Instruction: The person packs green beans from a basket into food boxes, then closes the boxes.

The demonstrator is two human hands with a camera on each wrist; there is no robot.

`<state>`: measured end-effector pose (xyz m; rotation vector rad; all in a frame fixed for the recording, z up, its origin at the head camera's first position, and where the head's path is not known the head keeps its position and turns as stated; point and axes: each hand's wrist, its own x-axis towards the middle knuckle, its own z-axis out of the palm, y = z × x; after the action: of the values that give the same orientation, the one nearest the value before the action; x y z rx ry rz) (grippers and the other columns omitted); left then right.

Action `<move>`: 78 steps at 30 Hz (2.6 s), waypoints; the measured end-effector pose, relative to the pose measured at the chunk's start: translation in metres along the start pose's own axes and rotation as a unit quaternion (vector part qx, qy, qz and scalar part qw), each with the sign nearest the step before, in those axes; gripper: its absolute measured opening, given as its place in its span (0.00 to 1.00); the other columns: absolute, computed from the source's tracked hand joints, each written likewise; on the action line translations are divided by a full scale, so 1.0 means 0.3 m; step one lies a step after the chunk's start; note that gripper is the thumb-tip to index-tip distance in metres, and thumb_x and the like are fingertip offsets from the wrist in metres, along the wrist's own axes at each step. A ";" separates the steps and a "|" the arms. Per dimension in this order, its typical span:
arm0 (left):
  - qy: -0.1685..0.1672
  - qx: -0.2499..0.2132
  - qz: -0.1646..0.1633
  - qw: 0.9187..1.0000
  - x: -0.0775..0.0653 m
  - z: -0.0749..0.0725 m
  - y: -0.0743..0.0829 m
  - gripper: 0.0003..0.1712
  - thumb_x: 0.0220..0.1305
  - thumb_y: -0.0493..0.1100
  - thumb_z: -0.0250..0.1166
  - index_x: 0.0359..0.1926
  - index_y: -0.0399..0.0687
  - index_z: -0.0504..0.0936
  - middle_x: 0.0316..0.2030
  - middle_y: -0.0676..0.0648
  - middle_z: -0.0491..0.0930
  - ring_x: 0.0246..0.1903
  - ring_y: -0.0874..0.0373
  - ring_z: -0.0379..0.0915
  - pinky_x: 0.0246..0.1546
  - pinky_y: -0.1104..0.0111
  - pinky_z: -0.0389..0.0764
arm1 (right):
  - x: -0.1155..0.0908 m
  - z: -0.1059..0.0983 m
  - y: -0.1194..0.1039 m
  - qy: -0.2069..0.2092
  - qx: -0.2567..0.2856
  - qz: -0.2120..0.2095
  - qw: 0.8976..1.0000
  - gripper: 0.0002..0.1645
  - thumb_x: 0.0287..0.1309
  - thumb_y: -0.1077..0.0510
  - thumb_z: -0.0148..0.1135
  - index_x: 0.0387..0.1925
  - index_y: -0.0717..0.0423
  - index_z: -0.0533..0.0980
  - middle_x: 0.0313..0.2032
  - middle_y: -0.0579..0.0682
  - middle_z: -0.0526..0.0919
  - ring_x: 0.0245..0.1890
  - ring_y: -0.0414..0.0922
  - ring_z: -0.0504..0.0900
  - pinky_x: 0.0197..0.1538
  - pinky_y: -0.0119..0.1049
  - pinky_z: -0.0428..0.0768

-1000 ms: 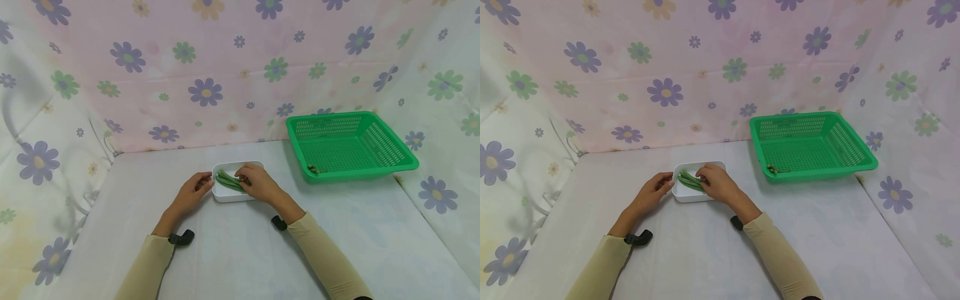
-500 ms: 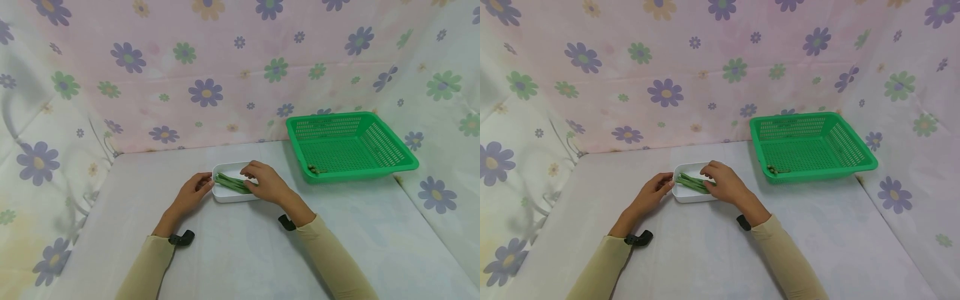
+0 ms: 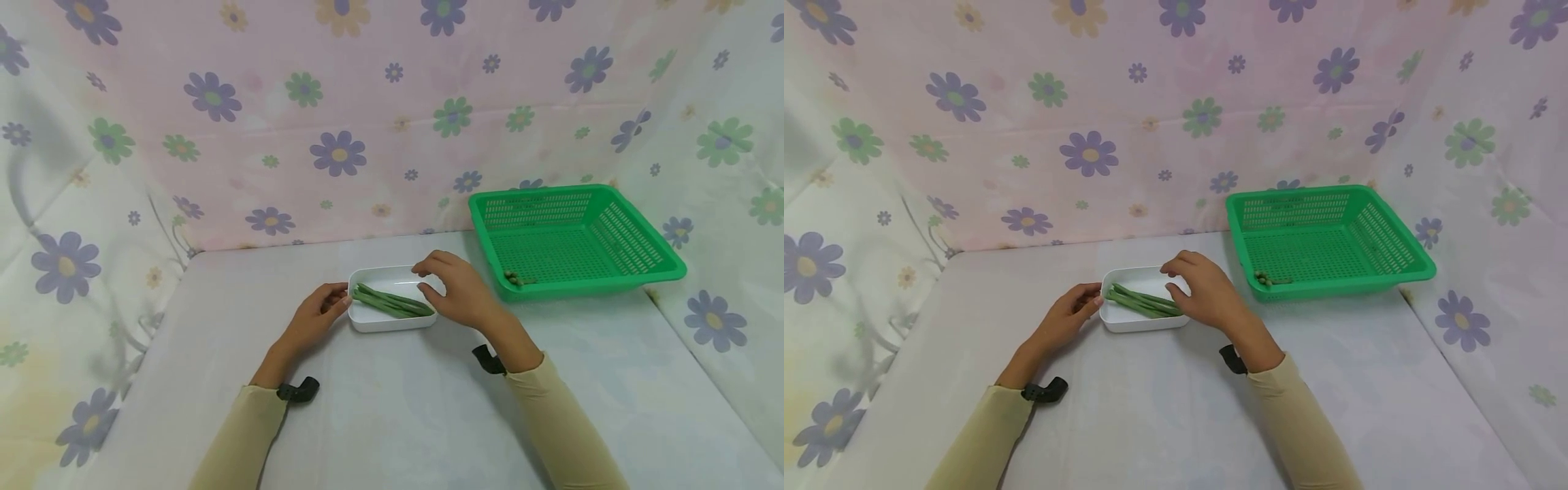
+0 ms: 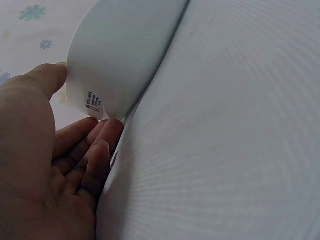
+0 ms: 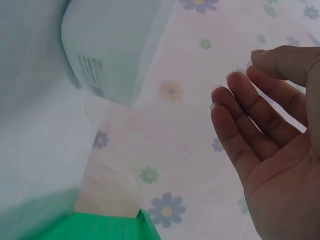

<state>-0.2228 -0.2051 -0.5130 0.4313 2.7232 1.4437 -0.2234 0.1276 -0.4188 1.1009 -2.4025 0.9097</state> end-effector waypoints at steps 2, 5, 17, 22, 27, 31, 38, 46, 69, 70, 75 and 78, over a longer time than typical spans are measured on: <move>-0.001 0.001 0.000 1.000 0.001 0.002 -0.002 0.28 0.81 0.54 0.61 0.73 0.46 0.74 0.55 0.45 0.81 0.51 0.53 0.77 0.54 0.60 0.78 | 0.001 -0.019 0.001 0.005 0.007 -0.013 1.000 0.14 0.63 0.69 0.71 0.50 0.60 0.83 0.43 0.51 0.85 0.47 0.49 0.85 0.52 0.46 0.83; -0.002 -0.001 -0.001 1.000 0.003 0.003 -0.001 0.28 0.81 0.54 0.61 0.73 0.47 0.74 0.55 0.45 0.81 0.52 0.53 0.77 0.54 0.59 0.78 | 0.000 -0.051 0.004 0.009 0.012 -0.020 1.000 0.14 0.63 0.70 0.71 0.50 0.61 0.83 0.44 0.52 0.85 0.49 0.50 0.83 0.54 0.47 0.82; 0.000 0.001 0.001 1.000 0.008 0.003 0.003 0.28 0.81 0.54 0.61 0.73 0.47 0.75 0.53 0.46 0.82 0.48 0.53 0.76 0.51 0.62 0.77 | -0.032 -0.209 0.014 0.066 -0.016 0.039 0.997 0.12 0.63 0.71 0.71 0.47 0.61 0.85 0.46 0.52 0.88 0.50 0.52 0.84 0.55 0.51 0.82; 0.002 0.003 -0.002 1.000 0.004 0.002 0.007 0.28 0.81 0.54 0.61 0.73 0.47 0.75 0.53 0.46 0.82 0.49 0.53 0.76 0.51 0.60 0.78 | -0.050 -0.254 0.034 0.080 -0.036 0.055 0.995 0.12 0.62 0.71 0.72 0.46 0.62 0.85 0.46 0.54 0.87 0.52 0.54 0.83 0.57 0.52 0.80; 0.002 0.004 -0.006 1.000 0.000 0.000 0.003 0.28 0.81 0.55 0.61 0.73 0.47 0.75 0.54 0.45 0.81 0.50 0.53 0.77 0.53 0.59 0.78 | -0.065 -0.281 0.055 0.088 -0.049 0.056 0.993 0.13 0.61 0.71 0.72 0.47 0.63 0.85 0.47 0.55 0.87 0.54 0.56 0.82 0.58 0.53 0.79; 0.003 0.003 -0.003 1.000 0.000 -0.001 0.002 0.28 0.81 0.54 0.61 0.73 0.47 0.75 0.54 0.45 0.82 0.51 0.53 0.77 0.54 0.58 0.78 | -0.077 -0.304 0.071 0.092 -0.052 0.063 0.992 0.14 0.61 0.71 0.72 0.48 0.62 0.85 0.48 0.55 0.87 0.55 0.55 0.82 0.58 0.53 0.78; 0.001 0.005 -0.002 1.000 0.004 0.001 0.005 0.28 0.81 0.54 0.61 0.73 0.46 0.75 0.55 0.45 0.81 0.51 0.53 0.77 0.54 0.59 0.78 | -0.110 -0.346 0.106 0.089 -0.056 0.081 0.991 0.14 0.62 0.70 0.72 0.50 0.61 0.85 0.50 0.55 0.87 0.56 0.54 0.82 0.57 0.53 0.78; 0.004 0.004 0.000 1.000 0.002 0.004 0.004 0.28 0.81 0.55 0.61 0.73 0.46 0.75 0.54 0.45 0.81 0.51 0.53 0.76 0.54 0.58 0.77 | -0.156 -0.402 0.140 0.082 -0.053 0.103 0.990 0.17 0.66 0.73 0.67 0.53 0.60 0.85 0.50 0.55 0.87 0.51 0.53 0.84 0.54 0.41 0.77; 0.009 0.002 -0.002 1.000 -0.010 0.006 -0.008 0.29 0.81 0.55 0.61 0.73 0.47 0.75 0.55 0.45 0.82 0.53 0.53 0.77 0.56 0.58 0.78 | -0.234 -0.426 0.266 -0.107 0.019 0.227 0.968 0.17 0.72 0.66 0.65 0.60 0.62 0.82 0.57 0.61 0.86 0.57 0.63 0.83 0.60 0.63 0.79; 0.009 0.002 -0.003 1.000 -0.010 0.006 -0.008 0.29 0.81 0.55 0.61 0.73 0.47 0.75 0.55 0.46 0.82 0.53 0.53 0.77 0.56 0.58 0.78 | -0.235 -0.423 0.270 -0.116 0.020 0.231 0.966 0.17 0.73 0.65 0.64 0.60 0.61 0.82 0.57 0.61 0.86 0.57 0.63 0.83 0.59 0.62 0.79; 0.009 0.001 -0.005 1.000 -0.011 0.005 -0.008 0.28 0.81 0.54 0.61 0.73 0.46 0.75 0.55 0.45 0.82 0.53 0.53 0.77 0.56 0.58 0.78 | -0.233 -0.407 0.276 -0.157 0.027 0.254 0.954 0.18 0.76 0.65 0.59 0.62 0.60 0.82 0.59 0.59 0.85 0.59 0.60 0.82 0.61 0.61 0.78; 0.009 0.000 -0.006 1.000 -0.010 0.004 -0.005 0.28 0.80 0.55 0.62 0.72 0.47 0.75 0.55 0.45 0.82 0.53 0.53 0.77 0.56 0.57 0.78 | -0.227 -0.401 0.271 -0.168 0.023 0.268 0.948 0.19 0.77 0.65 0.55 0.63 0.59 0.82 0.60 0.60 0.84 0.62 0.60 0.80 0.63 0.62 0.77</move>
<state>-0.2201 -0.2058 -0.5153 0.4052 2.7348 1.4507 -0.2371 0.2864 -0.4006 0.6557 -3.0627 1.0035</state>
